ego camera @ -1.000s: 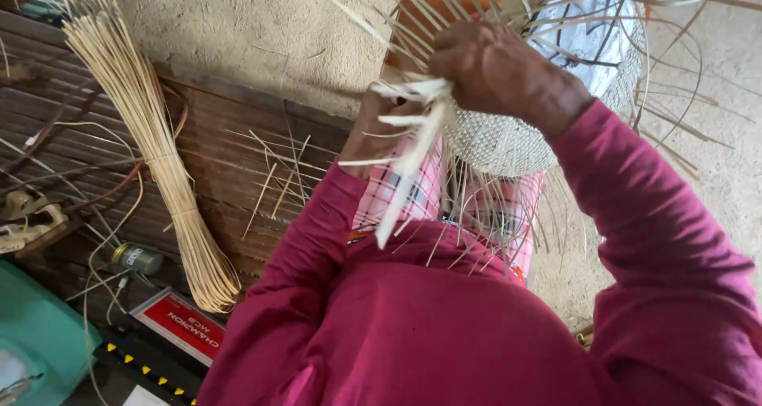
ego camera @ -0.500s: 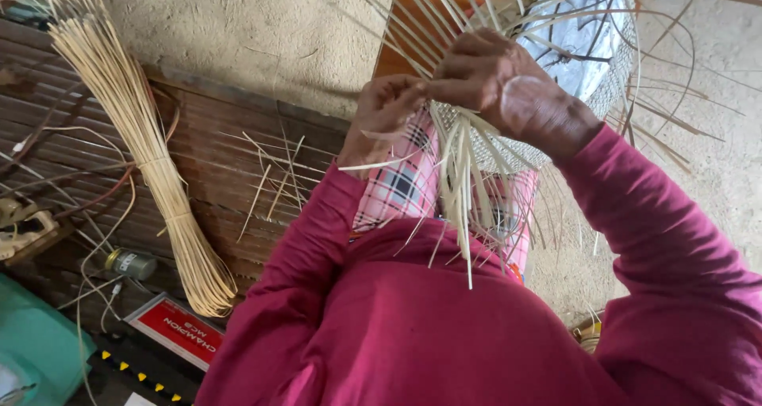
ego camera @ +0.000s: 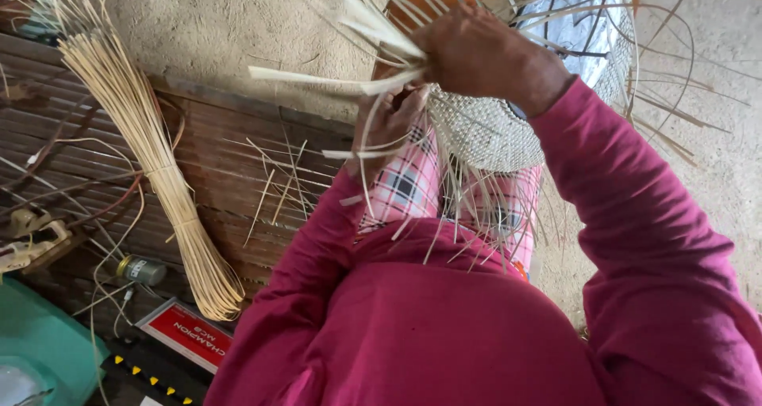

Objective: Weaving thin flexible strips of material to create a circular structure, likely a hat or basket.

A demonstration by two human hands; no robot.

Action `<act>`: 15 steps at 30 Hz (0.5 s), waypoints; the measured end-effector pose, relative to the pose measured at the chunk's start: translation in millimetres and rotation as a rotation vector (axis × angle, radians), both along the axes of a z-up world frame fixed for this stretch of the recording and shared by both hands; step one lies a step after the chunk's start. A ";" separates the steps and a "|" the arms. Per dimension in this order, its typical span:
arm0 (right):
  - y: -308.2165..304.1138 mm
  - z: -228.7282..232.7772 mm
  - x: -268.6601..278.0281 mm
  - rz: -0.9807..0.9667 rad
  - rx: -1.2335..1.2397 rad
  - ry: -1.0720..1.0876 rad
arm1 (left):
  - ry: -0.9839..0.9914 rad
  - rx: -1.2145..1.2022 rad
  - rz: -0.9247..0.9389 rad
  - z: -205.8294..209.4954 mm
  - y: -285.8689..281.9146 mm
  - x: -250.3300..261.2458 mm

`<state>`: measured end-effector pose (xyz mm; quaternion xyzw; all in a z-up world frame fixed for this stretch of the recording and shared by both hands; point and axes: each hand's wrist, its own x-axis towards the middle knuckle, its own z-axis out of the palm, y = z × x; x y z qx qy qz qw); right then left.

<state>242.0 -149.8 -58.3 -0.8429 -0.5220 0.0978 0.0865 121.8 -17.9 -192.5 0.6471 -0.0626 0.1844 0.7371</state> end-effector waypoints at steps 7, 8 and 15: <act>-36.4 1.7 -13.2 0.218 0.330 0.001 | 0.151 -0.470 -0.312 -24.2 1.6 7.0; -41.7 7.1 -16.2 0.145 0.317 0.027 | 0.287 -0.265 -0.196 5.6 -0.3 4.8; -11.9 -3.9 -9.8 0.119 0.331 -0.105 | 0.079 0.080 -0.098 40.8 -4.8 -2.6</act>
